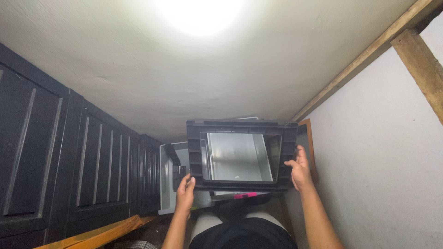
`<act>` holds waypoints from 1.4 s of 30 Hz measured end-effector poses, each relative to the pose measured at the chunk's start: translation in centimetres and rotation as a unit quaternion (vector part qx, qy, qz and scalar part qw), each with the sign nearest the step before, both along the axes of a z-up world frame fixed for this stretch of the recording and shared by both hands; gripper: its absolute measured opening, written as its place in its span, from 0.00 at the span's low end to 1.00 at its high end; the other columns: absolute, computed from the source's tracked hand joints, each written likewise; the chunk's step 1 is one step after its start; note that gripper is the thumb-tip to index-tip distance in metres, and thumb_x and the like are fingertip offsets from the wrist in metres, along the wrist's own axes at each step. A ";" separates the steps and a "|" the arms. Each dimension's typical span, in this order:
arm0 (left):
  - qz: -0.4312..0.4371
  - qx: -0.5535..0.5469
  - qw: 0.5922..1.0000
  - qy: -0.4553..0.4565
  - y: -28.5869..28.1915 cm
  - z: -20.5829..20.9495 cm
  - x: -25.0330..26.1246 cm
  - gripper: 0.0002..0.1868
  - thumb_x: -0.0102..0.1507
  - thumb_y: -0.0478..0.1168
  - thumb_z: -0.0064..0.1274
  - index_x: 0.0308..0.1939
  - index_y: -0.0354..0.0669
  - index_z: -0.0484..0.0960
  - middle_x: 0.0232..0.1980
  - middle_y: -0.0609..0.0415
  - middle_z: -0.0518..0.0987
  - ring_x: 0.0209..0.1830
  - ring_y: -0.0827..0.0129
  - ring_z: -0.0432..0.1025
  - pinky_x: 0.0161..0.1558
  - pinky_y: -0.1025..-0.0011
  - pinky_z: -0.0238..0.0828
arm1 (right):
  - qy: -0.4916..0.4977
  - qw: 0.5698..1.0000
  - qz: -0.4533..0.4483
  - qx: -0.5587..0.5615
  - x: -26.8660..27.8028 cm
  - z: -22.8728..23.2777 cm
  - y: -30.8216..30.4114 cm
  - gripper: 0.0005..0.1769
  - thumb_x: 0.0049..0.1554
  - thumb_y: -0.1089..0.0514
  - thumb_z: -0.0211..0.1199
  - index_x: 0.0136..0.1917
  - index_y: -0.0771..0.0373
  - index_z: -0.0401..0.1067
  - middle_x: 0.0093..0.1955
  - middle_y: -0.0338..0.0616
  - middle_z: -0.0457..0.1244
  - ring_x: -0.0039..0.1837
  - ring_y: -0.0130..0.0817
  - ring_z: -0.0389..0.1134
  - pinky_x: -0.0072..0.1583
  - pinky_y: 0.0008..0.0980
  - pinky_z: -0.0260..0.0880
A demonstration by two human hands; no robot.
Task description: The person assembles a stackable plastic storage container by attaching black corner pieces and a pink latch, then places a black lid on top. The person repeatedly removes and reattaches the lid to check fit.
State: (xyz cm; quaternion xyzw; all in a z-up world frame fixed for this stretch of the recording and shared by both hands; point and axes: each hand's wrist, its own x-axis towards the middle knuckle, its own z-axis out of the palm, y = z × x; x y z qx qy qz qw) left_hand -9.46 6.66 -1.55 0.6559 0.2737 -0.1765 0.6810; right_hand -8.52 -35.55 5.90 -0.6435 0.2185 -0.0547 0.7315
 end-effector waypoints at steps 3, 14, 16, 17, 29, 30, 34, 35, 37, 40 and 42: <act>0.073 -0.077 0.994 0.021 -2.4 1.8 -0.6 0.50 0.64 0.74 0.31 0.80 0.44 0.51 0.82 0.43 0.51 0.82 0.54 0.45 0.73 0.45 0.45 | -0.095 0.993 -0.055 -0.050 0.7 -2.4 -0.8 0.36 0.55 0.70 0.54 0.77 0.66 0.57 0.75 0.45 0.56 0.77 0.35 0.55 0.74 0.38 0.52; 0.230 -0.336 0.910 0.078 -2.9 11.1 0.8 0.57 0.56 0.74 0.45 0.78 0.40 0.54 0.81 0.43 0.48 0.77 0.46 0.56 0.70 0.48 0.58 | -0.041 0.966 -0.046 0.250 -2.2 5.0 -1.1 0.39 0.66 0.27 0.41 0.59 0.66 0.68 0.63 0.50 0.64 0.70 0.51 0.62 0.71 0.58 0.60; 0.196 -0.311 0.929 0.049 -2.7 9.4 1.7 0.50 0.60 0.61 0.57 0.78 0.34 0.61 0.77 0.34 0.57 0.71 0.50 0.62 0.68 0.56 0.65 | 0.033 0.963 -0.033 0.264 -2.5 6.6 -1.7 0.41 0.64 0.27 0.43 0.59 0.69 0.67 0.67 0.52 0.64 0.71 0.50 0.62 0.71 0.57 0.61; 0.203 -0.328 0.921 0.046 -2.4 8.2 2.1 0.45 0.59 0.55 0.57 0.75 0.38 0.62 0.73 0.36 0.63 0.67 0.52 0.65 0.66 0.58 0.67 | 0.083 0.961 -0.028 0.261 -2.7 7.1 -2.1 0.42 0.63 0.26 0.43 0.61 0.70 0.67 0.68 0.53 0.64 0.71 0.51 0.62 0.69 0.56 0.61; 0.119 -0.147 0.982 0.003 -2.9 0.2 3.8 0.28 0.62 0.35 0.54 0.67 0.36 0.75 0.60 0.37 0.82 0.57 0.57 0.77 0.59 0.65 0.73 | 0.223 0.959 0.076 -0.158 -3.6 -1.1 -3.6 0.32 0.55 0.59 0.67 0.72 0.61 0.68 0.73 0.61 0.61 0.73 0.48 0.64 0.69 0.42 0.65; 0.089 -0.111 0.990 -0.014 -3.0 0.1 4.0 0.27 0.63 0.34 0.55 0.67 0.36 0.75 0.62 0.36 0.81 0.58 0.59 0.77 0.60 0.67 0.71 | 0.238 0.951 0.071 -0.183 -3.6 -1.6 -3.3 0.32 0.55 0.59 0.67 0.72 0.61 0.68 0.73 0.61 0.62 0.72 0.49 0.66 0.68 0.42 0.68; 0.035 -0.004 0.996 -0.079 -2.9 -0.5 6.0 0.26 0.65 0.36 0.54 0.68 0.37 0.73 0.65 0.37 0.77 0.62 0.63 0.75 0.64 0.70 0.67 | 0.229 0.936 0.060 -0.259 -1.9 -2.9 -1.2 0.30 0.56 0.60 0.65 0.72 0.61 0.66 0.72 0.58 0.62 0.67 0.47 0.70 0.66 0.39 0.70; 0.031 0.016 0.996 -0.079 -3.0 -0.7 6.5 0.26 0.65 0.36 0.54 0.68 0.38 0.74 0.64 0.38 0.78 0.61 0.63 0.75 0.63 0.70 0.68 | 0.226 0.937 0.053 -0.262 -1.4 -3.2 -0.7 0.30 0.57 0.60 0.65 0.72 0.61 0.66 0.72 0.58 0.62 0.67 0.47 0.70 0.65 0.38 0.71; 0.021 0.056 0.995 -0.076 -3.4 -0.9 7.7 0.25 0.65 0.37 0.54 0.68 0.41 0.75 0.63 0.40 0.80 0.60 0.62 0.77 0.62 0.69 0.70 | 0.203 0.944 0.038 -0.257 -0.8 -3.7 -0.2 0.30 0.58 0.61 0.64 0.72 0.63 0.65 0.73 0.60 0.61 0.68 0.47 0.70 0.65 0.37 0.71; -0.033 0.210 0.974 -0.078 -3.8 -0.7 9.5 0.24 0.65 0.39 0.55 0.67 0.49 0.77 0.62 0.46 0.81 0.61 0.63 0.77 0.63 0.70 0.68 | 0.154 0.959 0.026 -0.238 0.4 -4.4 0.2 0.30 0.58 0.62 0.63 0.73 0.65 0.64 0.73 0.62 0.60 0.68 0.48 0.69 0.65 0.38 0.71; -0.023 0.205 0.974 -0.091 -3.9 -0.2 10.3 0.24 0.65 0.40 0.56 0.66 0.48 0.77 0.61 0.46 0.81 0.60 0.64 0.78 0.63 0.69 0.69 | 0.143 0.960 0.028 -0.237 0.9 -4.5 0.1 0.30 0.58 0.63 0.63 0.73 0.65 0.63 0.73 0.63 0.60 0.68 0.49 0.68 0.65 0.38 0.71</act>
